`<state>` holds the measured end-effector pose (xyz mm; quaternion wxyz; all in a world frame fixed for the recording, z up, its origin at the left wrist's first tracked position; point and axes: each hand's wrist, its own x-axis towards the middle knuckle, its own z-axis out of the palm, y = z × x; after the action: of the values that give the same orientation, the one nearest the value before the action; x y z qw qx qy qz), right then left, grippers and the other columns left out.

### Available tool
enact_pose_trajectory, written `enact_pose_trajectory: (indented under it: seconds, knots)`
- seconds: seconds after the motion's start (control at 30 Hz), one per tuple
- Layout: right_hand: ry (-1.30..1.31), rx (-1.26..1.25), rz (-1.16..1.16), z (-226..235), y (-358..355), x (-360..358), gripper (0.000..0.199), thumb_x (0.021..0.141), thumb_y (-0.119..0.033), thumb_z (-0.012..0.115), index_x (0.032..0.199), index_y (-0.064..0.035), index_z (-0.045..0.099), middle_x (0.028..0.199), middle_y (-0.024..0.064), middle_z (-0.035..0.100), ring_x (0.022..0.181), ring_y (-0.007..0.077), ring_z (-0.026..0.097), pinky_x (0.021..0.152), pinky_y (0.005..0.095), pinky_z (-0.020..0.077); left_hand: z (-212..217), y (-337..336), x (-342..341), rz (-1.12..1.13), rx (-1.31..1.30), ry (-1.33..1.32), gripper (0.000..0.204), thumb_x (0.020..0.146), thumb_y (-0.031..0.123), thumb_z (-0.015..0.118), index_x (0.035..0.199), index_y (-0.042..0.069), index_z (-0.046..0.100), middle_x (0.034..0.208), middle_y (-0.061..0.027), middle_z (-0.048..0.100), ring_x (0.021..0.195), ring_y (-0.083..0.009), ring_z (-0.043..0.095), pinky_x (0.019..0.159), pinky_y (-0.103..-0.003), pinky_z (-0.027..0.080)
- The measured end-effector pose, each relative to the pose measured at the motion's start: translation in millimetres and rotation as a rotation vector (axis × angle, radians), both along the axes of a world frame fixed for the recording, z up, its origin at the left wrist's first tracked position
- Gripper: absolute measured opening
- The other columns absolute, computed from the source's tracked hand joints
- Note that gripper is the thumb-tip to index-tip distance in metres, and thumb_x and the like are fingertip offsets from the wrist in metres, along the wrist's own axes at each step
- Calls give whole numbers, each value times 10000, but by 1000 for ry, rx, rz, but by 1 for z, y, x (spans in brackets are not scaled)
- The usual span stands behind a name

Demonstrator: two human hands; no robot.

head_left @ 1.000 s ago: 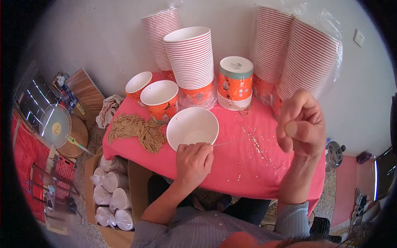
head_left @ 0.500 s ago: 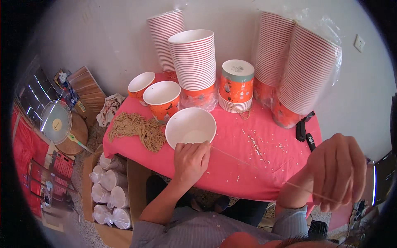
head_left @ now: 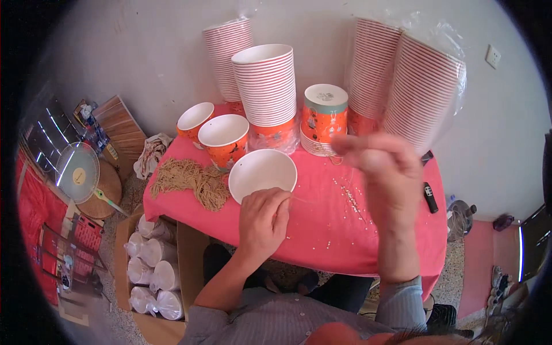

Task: Threading and tying elastic strings through pre-punched holes in decorative paper cups for assembly.

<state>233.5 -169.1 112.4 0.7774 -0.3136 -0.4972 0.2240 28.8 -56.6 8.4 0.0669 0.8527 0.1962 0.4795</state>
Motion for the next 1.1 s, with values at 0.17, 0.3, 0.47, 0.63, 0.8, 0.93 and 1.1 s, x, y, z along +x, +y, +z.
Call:
enact_pose_trajectory:
  seconds: [0.17, 0.3, 0.47, 0.63, 0.8, 0.93, 1.1]
  knots:
    - [74, -162, 161, -23, 39, -15, 202, 997, 7, 720, 1194, 20, 761, 1219, 168, 788, 1020, 196, 762, 967, 361, 604, 23, -15, 3, -285, -472, -192, 184, 1077, 153, 655, 1205, 39, 721, 1106, -100, 743, 925, -189, 709, 755, -299, 537]
    - [39, -221, 192, -42, 56, -19, 217, 1025, -44, 729, 1234, 11, 756, 1168, 146, 802, 1005, 157, 761, 925, 323, 604, 37, -11, 5, -403, -843, -265, 263, 1146, 226, 570, 1244, 29, 712, 1101, -33, 730, 952, -92, 675, 745, -261, 526]
    - [38, -272, 248, -51, 60, -28, 227, 1042, -72, 727, 1254, 3, 753, 1080, 114, 819, 955, 130, 763, 844, 289, 607, 24, -8, 12, -523, -972, -349, 287, 1146, 262, 589, 1235, 20, 715, 1056, -23, 731, 925, -79, 666, 724, -244, 513]
    - [43, -364, 307, -57, 61, -30, 208, 1047, -78, 726, 1239, -7, 762, 1036, 106, 820, 922, 123, 758, 786, 289, 607, 20, -5, 14, -577, -977, -412, 260, 1126, 243, 634, 1182, 2, 717, 991, -32, 735, 828, -67, 650, 679, -223, 487]
    - [-487, -275, -146, -43, 61, -12, 178, 1025, -80, 742, 1175, 10, 771, 1017, 61, 817, 909, 155, 755, 791, 325, 611, 30, 22, -20, -421, -795, -131, 195, 1086, 178, 666, 1117, -6, 721, 840, -58, 723, 729, -104, 656, 638, -285, 516]
    - [-684, -227, -209, -39, 62, -1, 322, 989, -102, 780, 1287, 8, 729, 1192, 56, 789, 1071, 203, 754, 977, 369, 593, 67, 30, -34, -238, -402, 280, 110, 993, 102, 686, 1061, 18, 709, 882, -161, 737, 794, -309, 740, 713, -428, 571]
    - [-344, -395, 447, -61, 74, -20, 359, 1039, -49, 731, 1390, -6, 673, 1233, 75, 756, 1115, 131, 713, 946, 303, 593, 87, 37, -30, -177, -10, 372, 98, 953, 112, 698, 1021, 43, 716, 872, -151, 732, 822, -376, 722, 739, -492, 569]
